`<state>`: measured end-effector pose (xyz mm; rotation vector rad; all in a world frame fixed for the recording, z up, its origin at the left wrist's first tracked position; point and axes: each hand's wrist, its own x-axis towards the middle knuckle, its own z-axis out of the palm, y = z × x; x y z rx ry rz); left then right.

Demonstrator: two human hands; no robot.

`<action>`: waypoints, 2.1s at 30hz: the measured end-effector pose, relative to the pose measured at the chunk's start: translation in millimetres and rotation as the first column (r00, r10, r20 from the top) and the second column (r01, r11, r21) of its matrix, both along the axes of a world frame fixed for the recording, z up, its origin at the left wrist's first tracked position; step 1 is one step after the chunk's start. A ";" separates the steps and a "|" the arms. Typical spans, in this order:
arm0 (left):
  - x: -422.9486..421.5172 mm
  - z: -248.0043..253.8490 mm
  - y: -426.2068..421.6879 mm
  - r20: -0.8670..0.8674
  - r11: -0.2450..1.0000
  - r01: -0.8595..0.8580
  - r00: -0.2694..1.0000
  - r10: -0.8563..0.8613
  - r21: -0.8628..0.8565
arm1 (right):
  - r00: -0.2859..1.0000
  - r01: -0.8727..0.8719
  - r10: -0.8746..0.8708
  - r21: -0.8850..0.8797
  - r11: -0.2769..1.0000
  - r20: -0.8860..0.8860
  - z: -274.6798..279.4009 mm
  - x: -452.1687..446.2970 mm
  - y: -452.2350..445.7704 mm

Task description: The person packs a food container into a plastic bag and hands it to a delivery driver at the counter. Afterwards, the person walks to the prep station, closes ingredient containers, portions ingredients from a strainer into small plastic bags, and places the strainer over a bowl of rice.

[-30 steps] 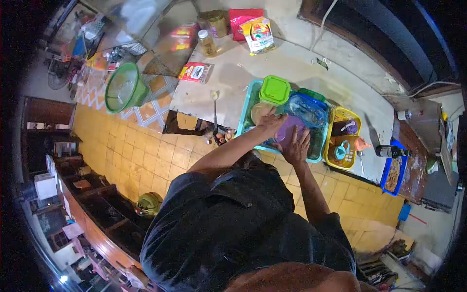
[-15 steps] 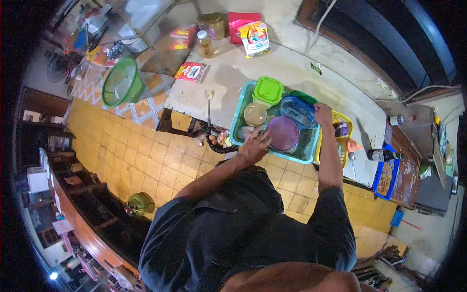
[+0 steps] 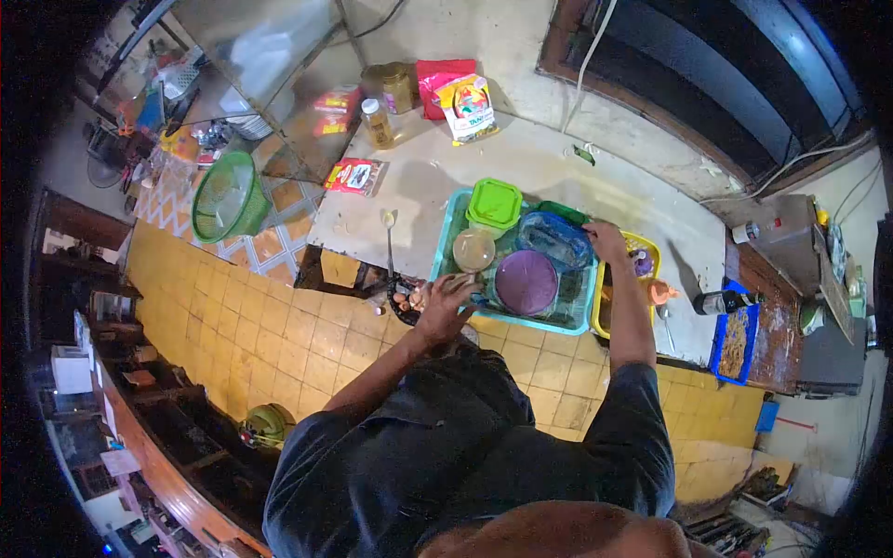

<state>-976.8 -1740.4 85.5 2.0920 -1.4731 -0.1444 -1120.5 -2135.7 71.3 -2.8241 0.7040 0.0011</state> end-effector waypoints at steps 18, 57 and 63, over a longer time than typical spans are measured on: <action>21.5 -62.1 54.8 -0.091 0.979 -0.198 0.977 0.192 -0.050 | 0.841 -0.107 0.178 -0.166 0.980 0.512 11.7 -51.8 95.5; 5.8 -19.3 -179.5 0.085 0.965 0.014 0.996 -0.038 0.260 | 0.979 -0.125 0.130 -0.044 0.991 0.159 13.8 4.8 86.6; 10.3 -53.5 -186.5 0.004 0.951 -0.003 1.000 0.001 0.309 | 0.970 -0.130 0.139 -0.061 0.990 0.198 16.1 6.0 88.5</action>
